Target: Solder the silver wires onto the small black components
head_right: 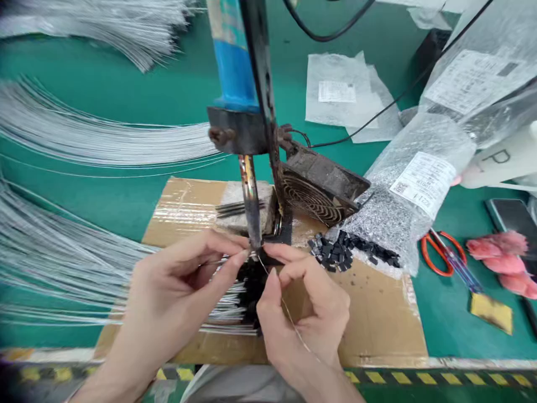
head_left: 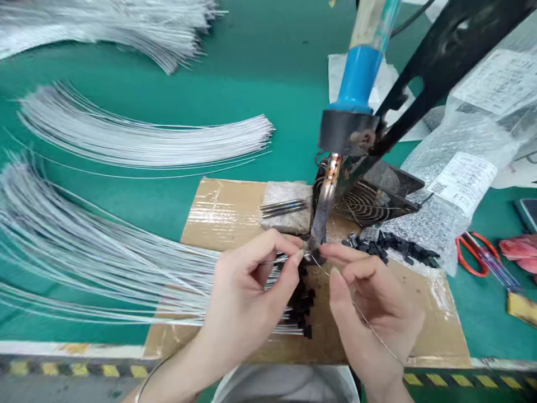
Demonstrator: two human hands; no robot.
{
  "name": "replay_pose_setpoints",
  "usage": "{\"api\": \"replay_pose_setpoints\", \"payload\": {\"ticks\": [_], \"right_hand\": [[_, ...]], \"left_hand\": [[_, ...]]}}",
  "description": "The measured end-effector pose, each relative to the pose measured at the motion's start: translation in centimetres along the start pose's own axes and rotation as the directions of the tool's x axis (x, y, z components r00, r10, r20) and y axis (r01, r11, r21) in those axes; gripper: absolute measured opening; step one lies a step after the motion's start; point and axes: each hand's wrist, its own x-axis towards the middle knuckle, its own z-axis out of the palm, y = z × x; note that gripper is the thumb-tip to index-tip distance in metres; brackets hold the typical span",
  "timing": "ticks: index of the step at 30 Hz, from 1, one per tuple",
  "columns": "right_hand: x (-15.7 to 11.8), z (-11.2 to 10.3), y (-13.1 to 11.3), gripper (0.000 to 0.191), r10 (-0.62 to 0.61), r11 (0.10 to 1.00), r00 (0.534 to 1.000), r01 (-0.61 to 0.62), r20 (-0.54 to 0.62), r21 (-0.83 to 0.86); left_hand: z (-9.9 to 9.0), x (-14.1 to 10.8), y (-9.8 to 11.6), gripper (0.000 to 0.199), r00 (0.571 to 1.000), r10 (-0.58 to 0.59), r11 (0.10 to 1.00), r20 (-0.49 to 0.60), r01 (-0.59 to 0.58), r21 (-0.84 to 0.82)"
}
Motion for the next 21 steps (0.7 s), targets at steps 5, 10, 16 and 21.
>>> {"api": "replay_pose_setpoints", "payload": {"ticks": [5,10,16,21], "right_hand": [[-0.07,0.08,0.05,0.021,0.002,1.0,1.0,-0.002,-0.009,-0.006],[-0.04,0.23,0.0,0.021,-0.028,0.999,0.999,0.027,-0.025,-0.02],[0.03,0.05,0.16,0.021,-0.039,0.999,0.999,0.038,-0.013,-0.035],[0.1,-0.19,0.31,0.02,-0.048,0.997,0.999,0.049,0.014,-0.066]], "left_hand": [[0.39,0.25,-0.14,0.018,0.999,0.038,0.999,-0.015,-0.038,-0.026],[0.46,0.12,-0.43,0.018,0.998,0.052,0.998,-0.023,-0.052,-0.035],[0.39,0.2,-0.19,0.017,0.999,0.04,0.999,-0.023,-0.04,-0.019],[0.35,0.25,-0.18,0.018,1.0,0.022,1.0,-0.003,-0.022,-0.016]]}}
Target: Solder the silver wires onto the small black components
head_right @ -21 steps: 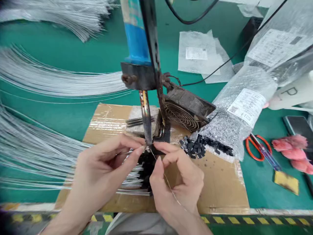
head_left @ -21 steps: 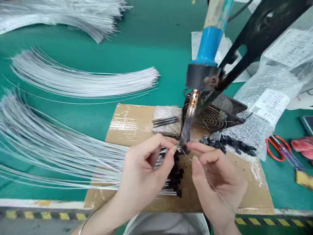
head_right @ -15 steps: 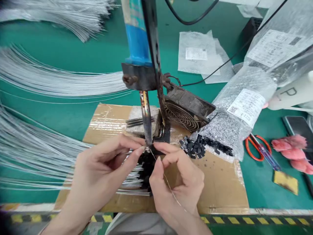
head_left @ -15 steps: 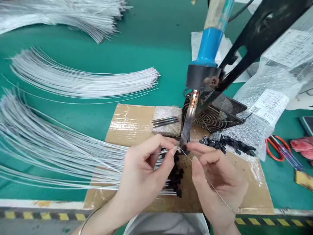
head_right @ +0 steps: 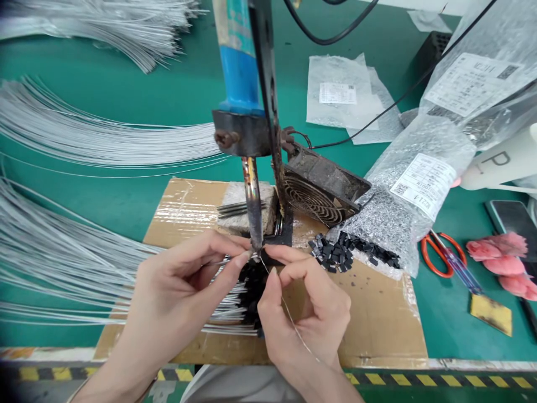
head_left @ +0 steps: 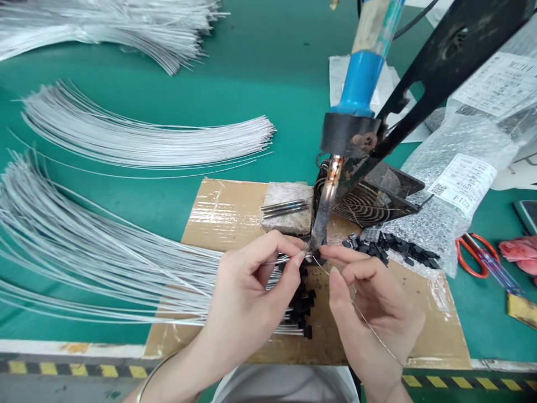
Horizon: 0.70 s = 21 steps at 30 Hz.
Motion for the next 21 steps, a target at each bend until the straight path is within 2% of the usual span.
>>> {"api": "replay_pose_setpoints", "payload": {"ticks": [9,15,21], "right_hand": [[-0.13,0.44,-0.3,0.019,-0.015,1.0,0.999,0.016,-0.045,0.016],[-0.23,0.14,-0.07,0.02,-0.012,1.0,1.0,0.012,-0.014,0.022],[-0.03,-0.09,0.31,0.018,-0.063,0.998,0.998,0.064,0.009,-0.018]], "left_hand": [[0.12,-0.14,0.03,0.017,1.0,0.007,1.0,-0.011,-0.007,-0.016],[-0.05,0.03,0.45,0.017,1.0,-0.022,1.0,0.001,0.022,-0.016],[0.15,0.27,0.41,0.016,0.999,-0.052,0.998,0.011,0.052,-0.021]]}}
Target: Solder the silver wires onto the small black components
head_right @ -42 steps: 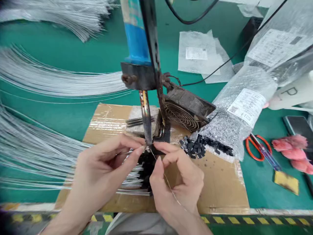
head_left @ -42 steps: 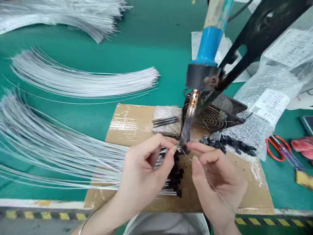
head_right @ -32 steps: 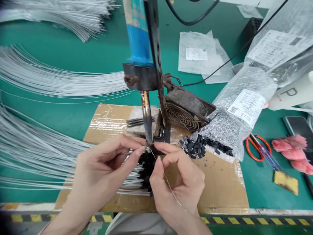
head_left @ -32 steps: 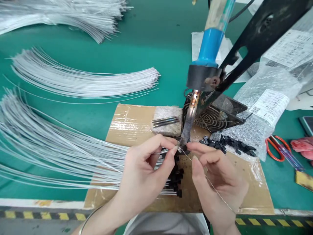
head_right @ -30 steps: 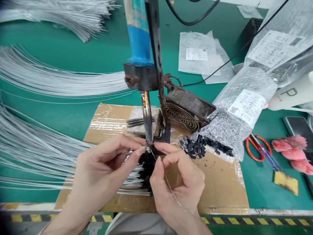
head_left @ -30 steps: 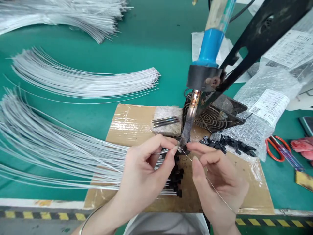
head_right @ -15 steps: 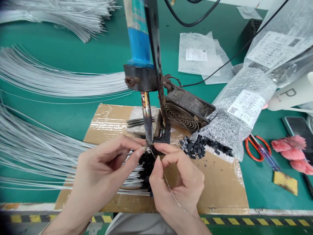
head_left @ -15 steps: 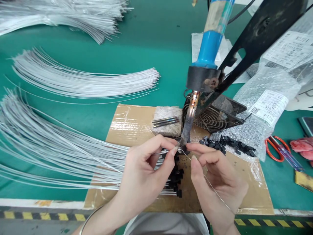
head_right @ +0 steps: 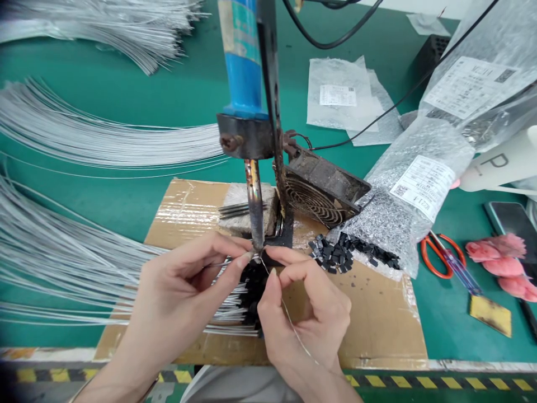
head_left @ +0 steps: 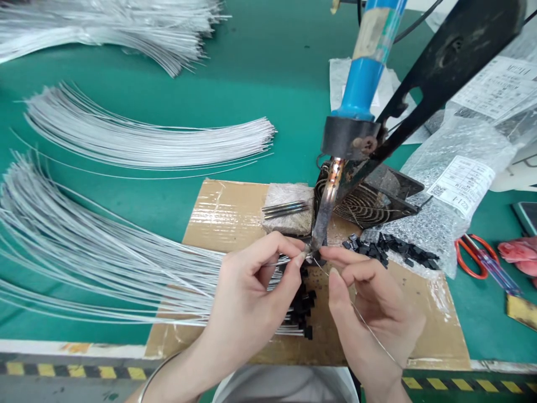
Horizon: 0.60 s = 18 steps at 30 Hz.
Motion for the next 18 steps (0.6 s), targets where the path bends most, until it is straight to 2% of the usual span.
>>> {"api": "replay_pose_setpoints", "payload": {"ticks": [10,18], "right_hand": [[0.01,0.18,-0.39,0.018,0.018,0.999,1.0,-0.019,-0.011,-0.035],[-0.06,-0.02,0.16,0.018,-0.075,0.997,0.997,0.075,0.011,-0.028]], "left_hand": [[-0.23,-0.1,0.26,0.017,1.0,-0.005,1.0,0.021,0.005,0.014],[-0.22,-0.44,-0.27,0.017,1.0,0.021,1.0,-0.004,-0.021,0.003]]}}
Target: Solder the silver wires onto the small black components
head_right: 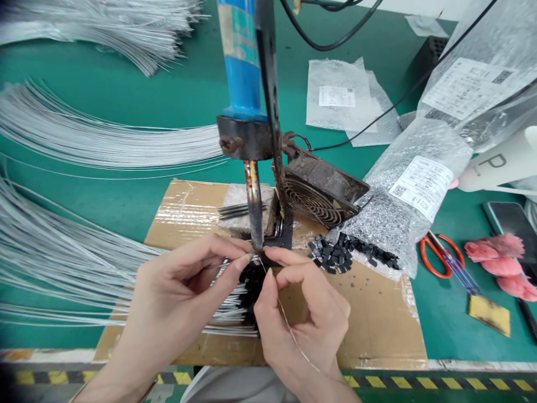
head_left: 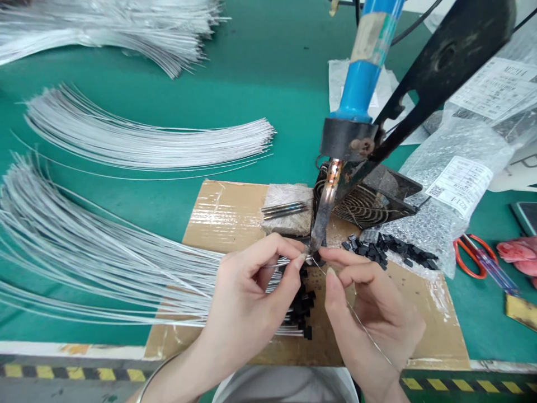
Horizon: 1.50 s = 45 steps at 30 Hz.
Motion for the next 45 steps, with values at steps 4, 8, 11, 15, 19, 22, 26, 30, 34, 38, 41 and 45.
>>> {"api": "replay_pose_setpoints", "payload": {"ticks": [4,8,11,15,19,22,26,30,34,38,41,45], "right_hand": [[0.03,0.05,0.21,0.017,-0.013,1.0,1.0,0.013,-0.019,0.01],[0.03,0.18,0.01,0.018,0.001,1.0,1.0,-0.001,-0.018,0.011],[-0.08,0.26,-0.22,0.017,0.045,0.999,0.999,-0.045,-0.024,0.016],[-0.21,0.29,-0.32,0.017,0.051,0.998,0.998,-0.05,-0.037,0.039],[-0.16,0.27,-0.29,0.018,0.052,0.998,0.998,-0.051,-0.026,0.036],[-0.12,0.29,-0.2,0.018,0.053,0.998,0.998,-0.053,-0.028,0.028],[-0.12,0.28,0.04,0.018,0.049,0.999,0.998,-0.048,-0.03,0.025],[-0.1,0.2,0.1,0.017,-0.003,1.0,1.0,0.003,-0.011,0.006],[-0.09,0.21,-0.02,0.016,0.026,0.999,0.999,-0.027,-0.025,-0.019],[-0.13,0.17,0.23,0.016,-0.047,0.998,0.999,0.046,-0.015,-0.036],[-0.18,0.16,0.33,0.018,-0.052,0.998,0.999,0.052,0.003,-0.045],[-0.2,0.45,0.07,0.016,0.008,1.0,0.999,-0.009,-0.041,-0.023]], "left_hand": [[0.05,0.24,0.35,0.017,1.0,-0.001,1.0,0.014,0.001,-0.001],[0.11,0.46,0.61,0.018,1.0,0.001,1.0,0.01,-0.001,-0.003],[0.07,0.41,0.64,0.017,1.0,-0.004,1.0,0.009,0.004,-0.001],[0.0,0.32,0.68,0.017,1.0,0.004,1.0,0.013,-0.004,0.007],[0.06,0.39,0.7,0.016,1.0,-0.006,1.0,0.014,0.006,0.006],[0.12,0.47,0.62,0.016,1.0,-0.022,1.0,0.02,0.022,0.006],[0.14,0.51,0.58,0.016,0.999,-0.031,0.999,0.027,0.031,0.007],[0.09,0.51,0.7,0.016,0.999,-0.03,1.0,0.022,0.03,-0.004],[0.06,0.46,0.77,0.017,0.999,-0.037,0.999,0.022,0.037,-0.011],[0.1,0.41,0.7,0.016,1.0,-0.023,1.0,0.021,0.023,-0.006],[0.12,0.37,0.62,0.017,1.0,-0.017,1.0,0.016,0.017,-0.009],[0.08,0.39,0.6,0.017,1.0,-0.019,1.0,0.021,0.019,-0.01]]}}
